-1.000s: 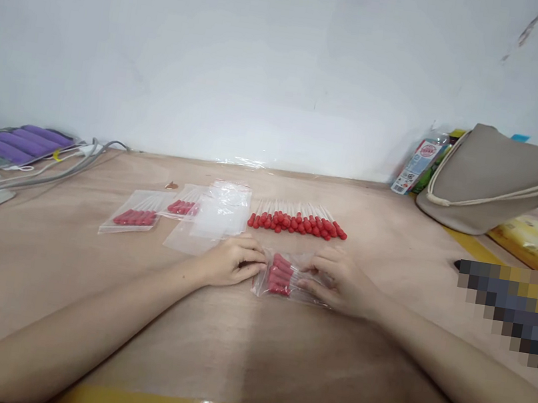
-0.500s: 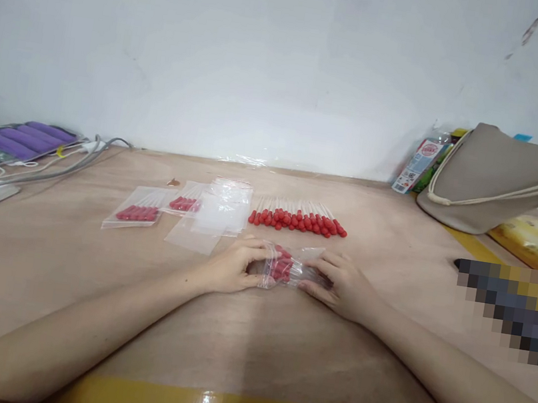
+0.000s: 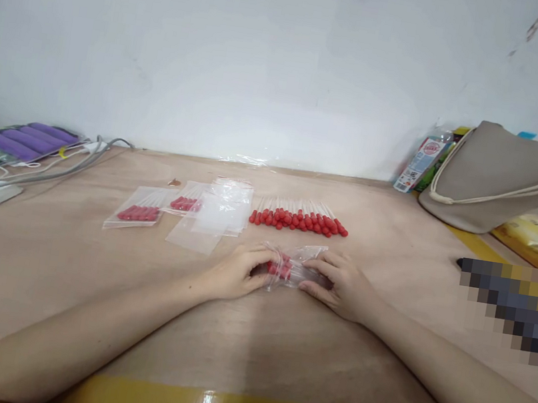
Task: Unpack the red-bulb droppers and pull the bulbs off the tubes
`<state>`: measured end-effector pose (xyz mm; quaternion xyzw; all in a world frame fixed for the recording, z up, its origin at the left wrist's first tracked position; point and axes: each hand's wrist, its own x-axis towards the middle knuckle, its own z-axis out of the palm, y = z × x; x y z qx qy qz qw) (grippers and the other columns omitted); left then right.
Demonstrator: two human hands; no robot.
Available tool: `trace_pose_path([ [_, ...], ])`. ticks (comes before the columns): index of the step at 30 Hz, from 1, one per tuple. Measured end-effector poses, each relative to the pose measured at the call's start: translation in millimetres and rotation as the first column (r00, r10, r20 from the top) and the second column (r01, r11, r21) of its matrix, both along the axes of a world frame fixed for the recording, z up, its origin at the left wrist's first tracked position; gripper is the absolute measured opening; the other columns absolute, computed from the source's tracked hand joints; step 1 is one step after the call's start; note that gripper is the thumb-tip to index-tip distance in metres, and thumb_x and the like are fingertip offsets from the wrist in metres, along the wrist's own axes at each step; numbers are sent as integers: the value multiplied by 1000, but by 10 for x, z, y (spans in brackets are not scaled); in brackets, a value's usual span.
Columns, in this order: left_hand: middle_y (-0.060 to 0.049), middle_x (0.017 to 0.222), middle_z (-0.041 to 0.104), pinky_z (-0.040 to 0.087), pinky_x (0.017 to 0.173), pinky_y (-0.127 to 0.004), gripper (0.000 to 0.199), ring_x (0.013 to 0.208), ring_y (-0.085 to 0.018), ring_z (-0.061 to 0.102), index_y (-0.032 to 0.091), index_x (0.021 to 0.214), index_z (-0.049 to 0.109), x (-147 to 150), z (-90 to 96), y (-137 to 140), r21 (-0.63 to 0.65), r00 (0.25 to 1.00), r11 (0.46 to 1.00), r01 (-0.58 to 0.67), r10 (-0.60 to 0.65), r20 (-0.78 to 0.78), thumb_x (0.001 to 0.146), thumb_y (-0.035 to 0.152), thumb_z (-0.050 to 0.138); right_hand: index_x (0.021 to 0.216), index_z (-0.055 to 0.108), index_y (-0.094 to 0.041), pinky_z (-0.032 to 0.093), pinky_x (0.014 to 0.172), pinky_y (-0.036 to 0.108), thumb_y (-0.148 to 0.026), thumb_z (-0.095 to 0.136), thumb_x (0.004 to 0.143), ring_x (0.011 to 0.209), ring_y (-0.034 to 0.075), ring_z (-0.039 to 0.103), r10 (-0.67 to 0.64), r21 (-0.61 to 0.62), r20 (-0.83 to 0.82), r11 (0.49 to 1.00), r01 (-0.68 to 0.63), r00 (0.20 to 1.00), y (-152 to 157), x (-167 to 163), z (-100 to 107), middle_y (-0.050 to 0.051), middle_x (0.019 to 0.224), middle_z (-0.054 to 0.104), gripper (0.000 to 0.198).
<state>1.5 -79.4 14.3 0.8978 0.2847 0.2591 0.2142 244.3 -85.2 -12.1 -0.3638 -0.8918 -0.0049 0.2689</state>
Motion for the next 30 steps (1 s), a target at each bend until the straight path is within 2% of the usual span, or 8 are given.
trace_pose_path([
  [6,-8,105,63,46,85,-31,24,96,-18,59,17,103,60,-219,92,151,-239,991,971,8,24,130,82,27,55,99,61,-18,41,71,32,-42,53,82,78,17,54,-15,-15,-18,1000,14,1000,-9,3,11,8,86,59,31],
  [9,-8,96,68,51,76,-29,27,86,-18,64,16,100,62,-519,286,307,-438,996,898,-31,66,65,77,30,60,98,61,-17,41,70,32,-41,53,82,76,16,53,-22,-36,-18,999,21,1000,-15,3,19,7,85,58,29],
  [12,-5,83,70,54,71,-28,26,78,-18,66,18,89,68,-842,548,412,-482,981,861,-163,195,18,66,32,69,98,61,-17,41,69,31,-41,53,82,75,16,53,-28,-50,-19,998,27,999,-13,5,14,7,84,58,30],
  [15,-4,81,70,55,70,-28,24,79,-19,66,19,80,70,-1014,712,456,-335,820,834,-439,524,230,63,35,69,98,61,-18,41,69,31,-42,53,82,75,16,53,-30,-53,-21,998,29,999,-7,4,7,7,84,58,30],
  [18,-5,86,69,55,65,-29,28,78,-19,65,19,87,69,-954,655,533,-205,673,768,-606,633,383,68,39,65,98,61,-18,41,70,31,-41,53,82,77,17,53,-26,-52,-26,998,25,999,-5,3,7,7,84,58,30],
  [21,-6,85,68,53,64,-28,29,72,-17,64,16,91,68,-735,435,678,13,722,783,-621,566,398,71,37,62,98,61,-18,41,69,31,-42,52,83,76,16,54,-27,-60,-15,998,26,1000,-4,7,4,7,84,58,30],
  [25,-6,81,65,47,68,-27,21,72,-16,60,17,88,69,-425,191,864,321,842,779,-539,513,170,77,29,56,99,61,-18,40,69,31,-43,51,83,75,16,54,-34,-50,-3,998,34,999,-2,18,-4,7,84,58,32],
  [30,-6,76,61,43,67,-28,22,70,-17,57,16,83,69,-246,133,944,354,857,804,-477,515,-16,79,32,54,101,60,-18,40,68,31,-43,51,83,73,16,53,-25,-51,1,998,25,1000,-2,21,1,7,83,57,31],
])
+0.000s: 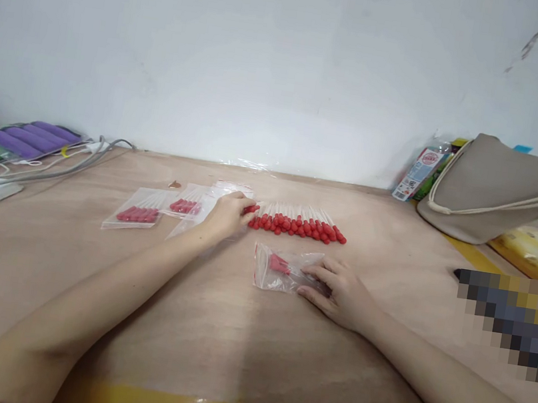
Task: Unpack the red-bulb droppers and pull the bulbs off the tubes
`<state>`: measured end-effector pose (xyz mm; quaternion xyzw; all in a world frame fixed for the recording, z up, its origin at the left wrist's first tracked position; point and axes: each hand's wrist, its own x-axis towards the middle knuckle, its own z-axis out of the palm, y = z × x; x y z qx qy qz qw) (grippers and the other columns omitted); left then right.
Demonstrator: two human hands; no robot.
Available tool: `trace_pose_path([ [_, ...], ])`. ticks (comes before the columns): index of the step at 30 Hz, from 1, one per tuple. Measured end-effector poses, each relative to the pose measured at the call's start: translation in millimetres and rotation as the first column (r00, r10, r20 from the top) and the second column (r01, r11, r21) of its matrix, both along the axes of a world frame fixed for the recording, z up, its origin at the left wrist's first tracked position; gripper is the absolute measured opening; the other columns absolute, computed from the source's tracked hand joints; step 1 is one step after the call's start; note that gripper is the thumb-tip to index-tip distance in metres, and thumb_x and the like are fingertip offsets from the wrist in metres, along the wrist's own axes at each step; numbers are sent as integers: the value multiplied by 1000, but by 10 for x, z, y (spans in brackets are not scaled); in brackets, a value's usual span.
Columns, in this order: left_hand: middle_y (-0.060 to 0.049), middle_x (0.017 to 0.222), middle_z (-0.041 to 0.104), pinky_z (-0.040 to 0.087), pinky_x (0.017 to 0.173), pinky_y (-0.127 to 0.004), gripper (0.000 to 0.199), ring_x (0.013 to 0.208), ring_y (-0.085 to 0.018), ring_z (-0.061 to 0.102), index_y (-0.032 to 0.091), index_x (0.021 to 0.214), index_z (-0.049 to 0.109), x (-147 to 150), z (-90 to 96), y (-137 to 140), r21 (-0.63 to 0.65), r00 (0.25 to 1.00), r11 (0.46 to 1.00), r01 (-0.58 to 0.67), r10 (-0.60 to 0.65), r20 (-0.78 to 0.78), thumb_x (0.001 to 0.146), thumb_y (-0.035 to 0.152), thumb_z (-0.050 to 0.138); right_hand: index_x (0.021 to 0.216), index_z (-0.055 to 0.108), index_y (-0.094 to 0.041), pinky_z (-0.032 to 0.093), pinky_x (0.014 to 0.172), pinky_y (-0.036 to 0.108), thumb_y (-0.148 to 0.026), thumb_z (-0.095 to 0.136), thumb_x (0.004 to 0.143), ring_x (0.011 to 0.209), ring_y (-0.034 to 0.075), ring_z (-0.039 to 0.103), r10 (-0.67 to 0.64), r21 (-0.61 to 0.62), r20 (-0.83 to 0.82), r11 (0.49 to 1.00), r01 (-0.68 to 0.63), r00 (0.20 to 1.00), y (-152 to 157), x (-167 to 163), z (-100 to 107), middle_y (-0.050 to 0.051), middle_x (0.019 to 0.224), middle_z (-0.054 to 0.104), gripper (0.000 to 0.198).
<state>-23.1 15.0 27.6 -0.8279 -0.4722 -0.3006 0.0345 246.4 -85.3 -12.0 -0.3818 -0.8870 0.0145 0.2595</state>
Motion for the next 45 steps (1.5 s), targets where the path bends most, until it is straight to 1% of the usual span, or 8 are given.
trace_pose_path([
  [4,-6,80,64,44,67,-29,33,70,-18,59,16,89,68,-8,-23,-9,-181,990,983,-10,35,134,72,44,61,101,60,-18,40,68,31,-43,52,83,73,16,53,2,12,-15,1000,-2,1000,-2,-4,4,6,82,57,31],
  [8,-7,82,68,48,67,-29,47,72,-19,63,14,94,66,-68,-82,-2,-435,914,899,51,134,383,61,48,69,100,60,-18,40,70,31,-42,52,83,76,16,53,13,-4,-23,1000,-13,1000,0,-3,0,7,84,57,30],
  [16,-7,73,69,51,65,-29,32,66,-17,65,13,82,67,-81,-125,-6,-588,800,787,185,227,555,61,38,70,100,60,-18,40,69,31,-42,52,83,74,16,53,6,-4,-19,1000,-6,1000,1,-1,-6,7,83,57,31],
  [24,-5,73,68,52,66,-28,31,68,-16,65,12,82,65,-106,-239,-5,-343,685,930,134,163,710,65,38,66,100,60,-18,40,68,31,-42,51,83,75,16,53,12,-2,-13,1000,-12,1000,2,5,2,7,83,57,31],
  [34,-6,75,68,46,60,-26,33,63,-16,60,15,80,67,-134,-225,-106,-391,895,920,-40,207,395,73,46,58,100,60,-18,41,71,32,-43,51,83,77,17,54,7,-5,-18,1000,-7,1000,-5,-6,13,7,85,58,31],
  [38,-5,81,63,44,61,-26,28,61,-13,54,15,84,66,-95,-86,-329,-138,938,982,-126,163,307,77,40,55,99,60,-19,41,69,31,-43,52,83,77,17,54,13,5,-21,1000,-13,1000,-1,-6,11,7,84,58,31],
  [40,-4,78,60,43,62,-25,21,66,-13,53,16,79,65,-65,-46,-518,-61,964,998,-31,46,262,79,33,53,99,60,-19,41,69,31,-43,52,82,76,17,54,16,14,-26,1000,-16,1000,4,-3,3,7,84,58,31],
  [45,-4,78,60,44,66,-25,17,71,-14,55,18,81,68,31,-119,-917,-269,955,925,270,-221,199,79,27,53,98,61,-19,41,68,31,-40,53,82,75,16,54,54,9,-45,999,-54,998,16,1,-7,7,84,59,28],
])
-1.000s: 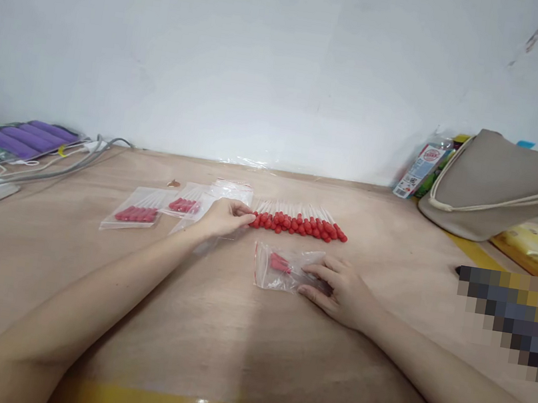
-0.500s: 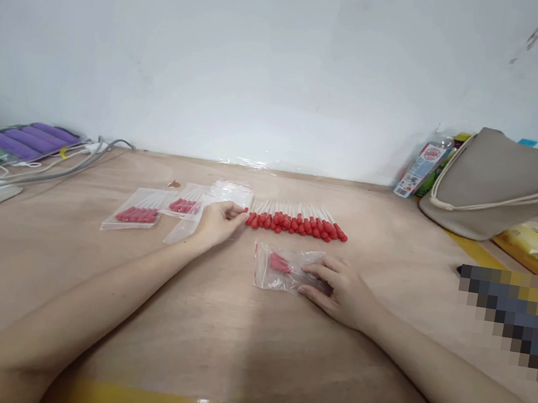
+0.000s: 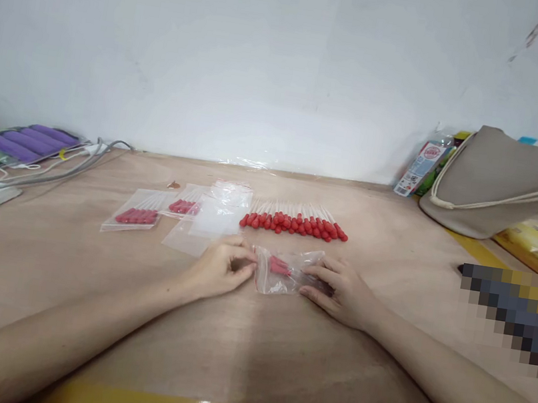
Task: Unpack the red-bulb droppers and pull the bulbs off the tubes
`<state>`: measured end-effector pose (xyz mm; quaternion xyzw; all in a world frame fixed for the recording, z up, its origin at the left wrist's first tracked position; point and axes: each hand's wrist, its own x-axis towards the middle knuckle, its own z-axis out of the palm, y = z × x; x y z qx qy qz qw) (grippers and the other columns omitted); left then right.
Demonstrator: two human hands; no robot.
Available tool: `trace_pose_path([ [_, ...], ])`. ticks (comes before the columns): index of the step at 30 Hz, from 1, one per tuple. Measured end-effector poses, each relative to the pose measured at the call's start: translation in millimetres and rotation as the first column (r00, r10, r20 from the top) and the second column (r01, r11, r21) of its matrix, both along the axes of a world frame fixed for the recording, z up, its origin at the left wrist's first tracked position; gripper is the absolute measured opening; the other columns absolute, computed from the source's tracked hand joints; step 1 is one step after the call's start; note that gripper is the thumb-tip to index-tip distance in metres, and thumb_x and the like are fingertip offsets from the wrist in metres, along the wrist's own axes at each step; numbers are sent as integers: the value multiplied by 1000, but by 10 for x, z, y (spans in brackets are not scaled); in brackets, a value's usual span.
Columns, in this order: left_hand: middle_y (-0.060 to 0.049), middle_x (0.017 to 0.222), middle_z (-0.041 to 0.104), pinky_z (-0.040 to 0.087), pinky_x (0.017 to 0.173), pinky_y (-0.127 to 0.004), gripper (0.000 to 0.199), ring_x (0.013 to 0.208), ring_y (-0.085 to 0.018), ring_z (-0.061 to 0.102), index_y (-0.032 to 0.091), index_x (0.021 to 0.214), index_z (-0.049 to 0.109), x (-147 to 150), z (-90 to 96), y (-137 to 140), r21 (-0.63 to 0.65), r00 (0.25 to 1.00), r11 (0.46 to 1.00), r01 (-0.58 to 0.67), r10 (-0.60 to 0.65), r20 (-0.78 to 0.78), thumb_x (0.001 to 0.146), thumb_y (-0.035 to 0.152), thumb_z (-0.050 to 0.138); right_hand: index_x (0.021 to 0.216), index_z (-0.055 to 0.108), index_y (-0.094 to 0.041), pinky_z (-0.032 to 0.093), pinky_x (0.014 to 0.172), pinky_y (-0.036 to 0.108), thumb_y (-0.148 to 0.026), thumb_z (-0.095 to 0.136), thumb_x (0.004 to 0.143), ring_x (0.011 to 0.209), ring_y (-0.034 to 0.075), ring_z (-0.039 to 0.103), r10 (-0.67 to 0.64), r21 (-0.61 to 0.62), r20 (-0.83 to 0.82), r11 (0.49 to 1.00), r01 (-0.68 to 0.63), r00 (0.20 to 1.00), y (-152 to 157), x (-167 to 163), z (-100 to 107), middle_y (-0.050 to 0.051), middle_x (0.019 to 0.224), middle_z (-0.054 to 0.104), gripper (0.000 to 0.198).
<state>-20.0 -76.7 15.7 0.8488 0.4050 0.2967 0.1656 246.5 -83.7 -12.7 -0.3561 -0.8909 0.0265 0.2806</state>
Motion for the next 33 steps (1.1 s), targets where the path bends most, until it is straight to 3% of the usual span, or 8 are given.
trace_pose_path([
  [5,0,74,58,40,55,-22,29,60,-11,50,23,102,65,122,-78,-68,-176,999,983,-44,46,4,81,41,54,97,62,-19,41,69,30,-37,51,84,77,16,54,68,-39,-17,997,-69,998,18,4,12,6,83,60,24],
  [11,-3,89,57,41,59,-22,24,70,-12,52,19,90,65,222,-41,-70,-155,997,985,70,-72,-7,77,39,59,98,63,-21,42,72,32,-36,52,84,78,16,54,110,-60,-6,992,-110,994,9,4,35,5,85,61,23],
  [17,0,70,55,40,57,-23,18,64,-12,50,16,82,57,193,-64,-109,-152,999,988,30,-31,-9,79,34,56,106,61,-19,46,78,36,-37,52,84,90,20,56,89,0,-9,996,-89,996,-36,-19,73,10,99,61,30],
  [22,-3,79,63,46,63,-25,18,69,-12,57,15,88,57,121,-85,-60,-264,979,959,104,-52,198,81,32,55,116,57,-20,43,90,42,-39,51,84,109,23,51,70,-8,46,998,-69,997,-24,10,34,10,114,59,38],
  [25,-6,88,67,50,72,-28,22,79,-16,63,15,92,57,-77,72,91,-322,936,932,168,-49,349,78,32,59,121,53,-20,42,93,43,-40,48,85,114,24,48,53,-64,87,997,-47,995,-20,40,24,11,121,55,42],
  [28,-5,83,69,52,71,-30,27,77,-18,66,16,91,59,-412,392,280,-360,959,930,77,30,283,72,35,65,124,51,-20,41,94,44,-40,47,86,117,24,46,46,-86,105,996,-37,993,-22,55,34,11,124,52,43],
  [31,-6,83,70,55,68,-33,32,77,-20,66,16,91,61,-706,683,419,-223,931,969,-105,175,320,69,38,68,124,50,-20,40,94,45,-40,46,86,117,24,46,48,-87,111,995,-39,993,-22,53,40,11,124,52,43],
  [33,-6,84,70,55,71,-34,31,79,-20,66,16,92,62,-780,749,485,-38,880,963,-266,259,399,70,36,68,124,50,-20,41,94,45,-40,46,86,116,24,46,47,-86,112,996,-37,993,-19,49,36,11,124,52,43],
])
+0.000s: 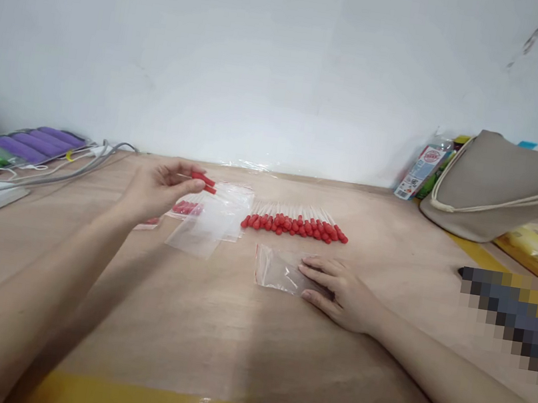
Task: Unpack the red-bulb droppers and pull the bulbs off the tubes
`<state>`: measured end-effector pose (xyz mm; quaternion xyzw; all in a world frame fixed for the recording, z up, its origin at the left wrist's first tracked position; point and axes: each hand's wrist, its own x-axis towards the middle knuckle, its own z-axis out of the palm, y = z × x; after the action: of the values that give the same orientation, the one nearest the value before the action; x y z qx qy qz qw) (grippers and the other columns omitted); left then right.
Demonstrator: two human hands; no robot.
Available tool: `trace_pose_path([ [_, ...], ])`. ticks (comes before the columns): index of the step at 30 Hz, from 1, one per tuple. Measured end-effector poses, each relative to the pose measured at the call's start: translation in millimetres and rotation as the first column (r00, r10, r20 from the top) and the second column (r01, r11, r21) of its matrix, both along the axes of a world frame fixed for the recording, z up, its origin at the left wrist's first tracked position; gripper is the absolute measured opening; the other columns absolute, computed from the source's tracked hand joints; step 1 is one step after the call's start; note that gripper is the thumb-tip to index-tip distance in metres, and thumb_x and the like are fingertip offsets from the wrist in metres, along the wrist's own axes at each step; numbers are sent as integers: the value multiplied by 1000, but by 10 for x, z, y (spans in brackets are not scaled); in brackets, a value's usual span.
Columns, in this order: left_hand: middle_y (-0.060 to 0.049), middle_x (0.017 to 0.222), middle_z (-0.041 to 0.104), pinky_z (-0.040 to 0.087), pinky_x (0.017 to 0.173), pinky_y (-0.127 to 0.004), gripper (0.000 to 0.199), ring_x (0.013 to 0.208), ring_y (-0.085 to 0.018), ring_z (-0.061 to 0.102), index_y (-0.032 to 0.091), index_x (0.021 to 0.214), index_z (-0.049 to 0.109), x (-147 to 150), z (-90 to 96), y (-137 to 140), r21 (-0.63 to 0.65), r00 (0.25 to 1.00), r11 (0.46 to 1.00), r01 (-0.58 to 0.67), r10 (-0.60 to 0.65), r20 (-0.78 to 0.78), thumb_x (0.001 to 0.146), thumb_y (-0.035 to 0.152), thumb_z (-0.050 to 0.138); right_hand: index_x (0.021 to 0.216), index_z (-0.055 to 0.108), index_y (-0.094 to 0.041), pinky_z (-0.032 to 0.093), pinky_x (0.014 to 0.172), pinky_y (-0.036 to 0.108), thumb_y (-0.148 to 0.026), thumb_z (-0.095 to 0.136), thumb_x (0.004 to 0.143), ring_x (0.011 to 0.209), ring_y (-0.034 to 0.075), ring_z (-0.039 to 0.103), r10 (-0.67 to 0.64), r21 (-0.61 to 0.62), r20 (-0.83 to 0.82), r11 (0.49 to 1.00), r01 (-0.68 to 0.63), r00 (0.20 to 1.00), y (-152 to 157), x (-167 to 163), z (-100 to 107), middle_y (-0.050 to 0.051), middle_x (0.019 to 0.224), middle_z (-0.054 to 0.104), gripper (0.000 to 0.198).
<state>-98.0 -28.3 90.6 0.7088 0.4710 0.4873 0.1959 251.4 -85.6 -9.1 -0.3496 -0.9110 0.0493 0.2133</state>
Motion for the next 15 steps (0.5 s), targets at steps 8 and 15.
trace_pose_path([
  [8,-4,89,69,52,76,-30,17,81,-16,64,20,89,67,380,-555,370,476,930,876,70,115,-349,83,28,55,124,50,-20,40,92,44,-39,46,86,115,24,47,7,25,8,1000,-7,1000,21,6,-24,11,123,53,42],
  [15,-8,90,69,51,69,-27,24,77,-16,64,16,96,66,485,-768,461,425,812,872,242,58,-580,88,27,46,124,50,-22,40,92,43,-39,47,86,115,23,47,10,30,13,999,-11,1000,14,1,-8,10,122,54,42],
])
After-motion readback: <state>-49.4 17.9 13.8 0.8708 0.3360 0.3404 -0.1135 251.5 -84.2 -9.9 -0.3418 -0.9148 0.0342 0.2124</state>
